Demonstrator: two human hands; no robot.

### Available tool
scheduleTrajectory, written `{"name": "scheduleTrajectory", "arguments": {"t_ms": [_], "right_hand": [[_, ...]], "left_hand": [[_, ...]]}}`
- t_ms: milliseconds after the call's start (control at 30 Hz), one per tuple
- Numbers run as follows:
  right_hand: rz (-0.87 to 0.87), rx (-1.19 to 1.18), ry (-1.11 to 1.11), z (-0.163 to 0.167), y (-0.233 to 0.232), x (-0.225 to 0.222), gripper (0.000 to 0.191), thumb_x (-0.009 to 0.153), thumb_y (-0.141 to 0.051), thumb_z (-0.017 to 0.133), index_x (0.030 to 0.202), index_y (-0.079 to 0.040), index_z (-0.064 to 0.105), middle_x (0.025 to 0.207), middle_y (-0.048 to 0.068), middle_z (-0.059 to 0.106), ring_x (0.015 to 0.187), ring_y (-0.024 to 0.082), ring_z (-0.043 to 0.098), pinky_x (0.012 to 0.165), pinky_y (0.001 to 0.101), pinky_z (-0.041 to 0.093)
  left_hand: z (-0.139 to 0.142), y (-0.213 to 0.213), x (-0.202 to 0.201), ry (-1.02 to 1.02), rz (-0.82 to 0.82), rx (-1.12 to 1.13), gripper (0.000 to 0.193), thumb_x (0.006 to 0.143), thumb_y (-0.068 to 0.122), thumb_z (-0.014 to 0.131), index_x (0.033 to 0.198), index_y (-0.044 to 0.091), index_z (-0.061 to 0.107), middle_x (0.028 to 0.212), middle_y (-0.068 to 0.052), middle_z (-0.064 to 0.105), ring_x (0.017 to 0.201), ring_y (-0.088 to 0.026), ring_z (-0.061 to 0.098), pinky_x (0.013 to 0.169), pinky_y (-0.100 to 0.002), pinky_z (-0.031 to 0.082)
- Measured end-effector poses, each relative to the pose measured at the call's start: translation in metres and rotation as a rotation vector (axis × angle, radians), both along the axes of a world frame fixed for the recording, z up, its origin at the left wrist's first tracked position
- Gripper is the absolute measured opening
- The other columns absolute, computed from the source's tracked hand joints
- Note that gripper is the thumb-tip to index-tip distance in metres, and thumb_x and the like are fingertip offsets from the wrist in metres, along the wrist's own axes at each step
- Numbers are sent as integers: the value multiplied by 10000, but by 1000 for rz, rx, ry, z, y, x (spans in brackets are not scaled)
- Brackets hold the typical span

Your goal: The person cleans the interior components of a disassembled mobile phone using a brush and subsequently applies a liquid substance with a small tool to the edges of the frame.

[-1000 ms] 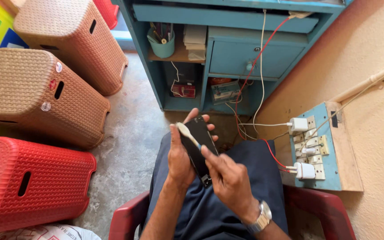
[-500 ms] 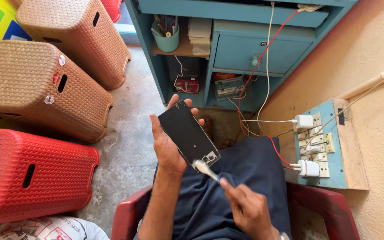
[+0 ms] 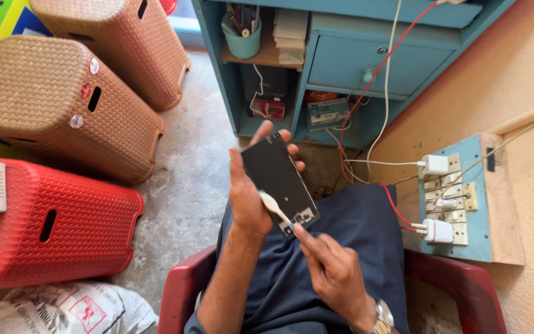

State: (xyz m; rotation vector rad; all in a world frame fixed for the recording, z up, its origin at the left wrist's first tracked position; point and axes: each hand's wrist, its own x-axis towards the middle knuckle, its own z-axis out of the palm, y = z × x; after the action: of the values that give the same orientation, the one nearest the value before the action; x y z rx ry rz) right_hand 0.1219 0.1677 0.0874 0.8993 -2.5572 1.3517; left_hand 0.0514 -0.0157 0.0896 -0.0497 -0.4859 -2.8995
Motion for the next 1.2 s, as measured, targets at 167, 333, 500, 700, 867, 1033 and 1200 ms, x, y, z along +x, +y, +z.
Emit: {"name": "scheduleTrajectory", "arguments": {"t_ms": [167, 333, 500, 700, 867, 1033, 1200], "right_hand": [[-53, 41, 35, -10, 22, 19, 452, 873, 26, 702, 1308, -94, 670, 659, 84, 517, 500, 200, 510, 473, 345, 423], [-271, 65, -10, -1, 22, 0, 429, 906, 43, 689, 1313, -92, 670, 692, 94, 574, 479, 202, 497, 449, 348, 402], [-113, 34, 112, 20, -14, -15, 431, 923, 15, 691, 1338, -96, 658, 687, 89, 553, 507, 211, 526, 477, 360, 415], [-198, 96, 171, 28, -17, -46, 428, 920, 2, 705, 1333, -103, 677, 666, 114, 534, 494, 248, 509, 474, 377, 408], [-139, 73, 246, -20, 17, -37, 408, 869, 8, 712, 1269, -73, 703, 651, 116, 526, 471, 229, 529, 446, 365, 410], [-379, 70, 0, -76, 53, -17, 374, 909, -59, 668, 1281, -85, 702, 713, 124, 588, 550, 207, 587, 520, 356, 458], [-691, 63, -31, -33, 87, -86, 358, 992, -145, 603, 1342, -117, 670, 826, 132, 678, 694, 192, 675, 645, 353, 520]], "left_hand": [[0, -15, -1, 0, 43, 36, 737, 1080, 601, 351, 1580, 60, 384, 1384, -151, 580, 1162, -248, 622, 972, -420, 581], [-1, 2, -1, -36, -25, 29, 751, 1069, 598, 355, 1586, 54, 372, 1385, -150, 572, 1163, -245, 632, 981, -418, 583], [-2, 9, 4, 43, -65, 5, 738, 1100, 596, 342, 1604, 57, 357, 1390, -155, 578, 1133, -266, 644, 951, -400, 578], [-2, 13, 4, -27, -54, -21, 751, 1083, 593, 318, 1596, 46, 359, 1403, -168, 587, 1159, -280, 629, 989, -404, 567], [3, -6, -5, -107, 37, -26, 743, 1053, 598, 289, 1543, 51, 406, 1355, -160, 597, 1202, -283, 613, 1015, -445, 545], [4, -37, -17, -206, 212, -48, 735, 1052, 590, 257, 1515, 49, 439, 1328, -155, 617, 1191, -270, 609, 995, -462, 540], [-16, -28, -41, -184, 89, 61, 716, 1045, 591, 261, 1465, 53, 481, 1274, -150, 635, 1079, -293, 644, 924, -444, 566]]}}
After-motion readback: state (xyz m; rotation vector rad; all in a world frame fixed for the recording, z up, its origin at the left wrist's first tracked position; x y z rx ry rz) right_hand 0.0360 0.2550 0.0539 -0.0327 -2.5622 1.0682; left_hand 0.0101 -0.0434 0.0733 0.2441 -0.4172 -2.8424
